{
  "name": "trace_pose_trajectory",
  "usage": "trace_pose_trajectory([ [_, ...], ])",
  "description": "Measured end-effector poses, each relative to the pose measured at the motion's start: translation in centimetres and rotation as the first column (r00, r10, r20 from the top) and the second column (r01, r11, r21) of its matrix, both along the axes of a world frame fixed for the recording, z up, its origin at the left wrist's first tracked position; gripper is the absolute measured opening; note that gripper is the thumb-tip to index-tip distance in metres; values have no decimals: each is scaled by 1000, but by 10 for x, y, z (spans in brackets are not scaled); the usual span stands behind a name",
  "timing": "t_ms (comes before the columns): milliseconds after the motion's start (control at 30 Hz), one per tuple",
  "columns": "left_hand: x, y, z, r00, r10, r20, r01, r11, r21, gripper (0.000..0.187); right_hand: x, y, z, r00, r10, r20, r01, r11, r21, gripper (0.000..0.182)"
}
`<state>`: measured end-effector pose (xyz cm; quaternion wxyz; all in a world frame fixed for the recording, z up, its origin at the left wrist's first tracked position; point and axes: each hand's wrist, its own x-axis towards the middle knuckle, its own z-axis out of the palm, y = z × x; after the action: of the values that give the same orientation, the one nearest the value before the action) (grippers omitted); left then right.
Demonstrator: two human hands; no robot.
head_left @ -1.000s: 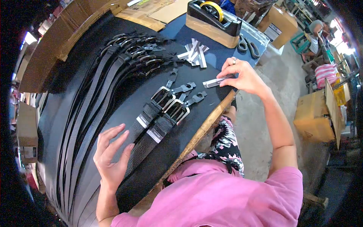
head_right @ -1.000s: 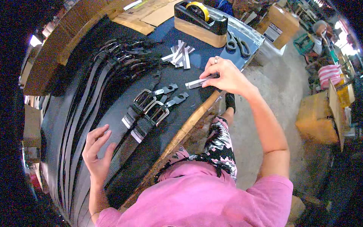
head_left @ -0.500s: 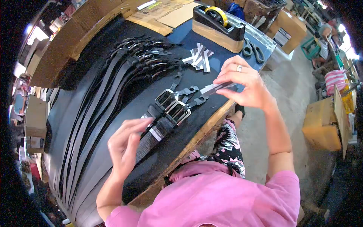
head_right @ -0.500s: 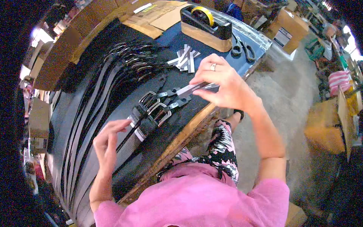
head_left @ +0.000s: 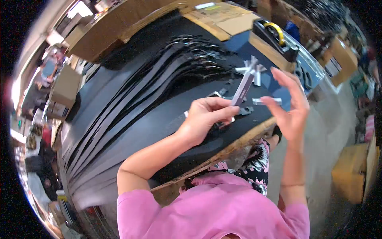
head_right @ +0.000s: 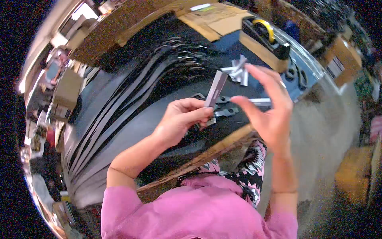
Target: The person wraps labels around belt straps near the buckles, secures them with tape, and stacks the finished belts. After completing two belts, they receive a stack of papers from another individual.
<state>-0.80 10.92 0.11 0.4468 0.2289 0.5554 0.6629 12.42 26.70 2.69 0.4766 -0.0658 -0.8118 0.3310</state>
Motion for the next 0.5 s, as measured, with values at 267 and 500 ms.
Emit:
trace_pose_trajectory([
  [267, 5, 9, 2, 996, -90, 3, 90, 995, 54, 13, -22, -44, -49, 989, 138, -63, -141, 689, -711, 18],
  [500, -1, 11, -1, 1000, -9, -19, 10, 1000, 25, 11, -37, -44, -48, 975, 86, -205, -214, 610, -763, 11],
])
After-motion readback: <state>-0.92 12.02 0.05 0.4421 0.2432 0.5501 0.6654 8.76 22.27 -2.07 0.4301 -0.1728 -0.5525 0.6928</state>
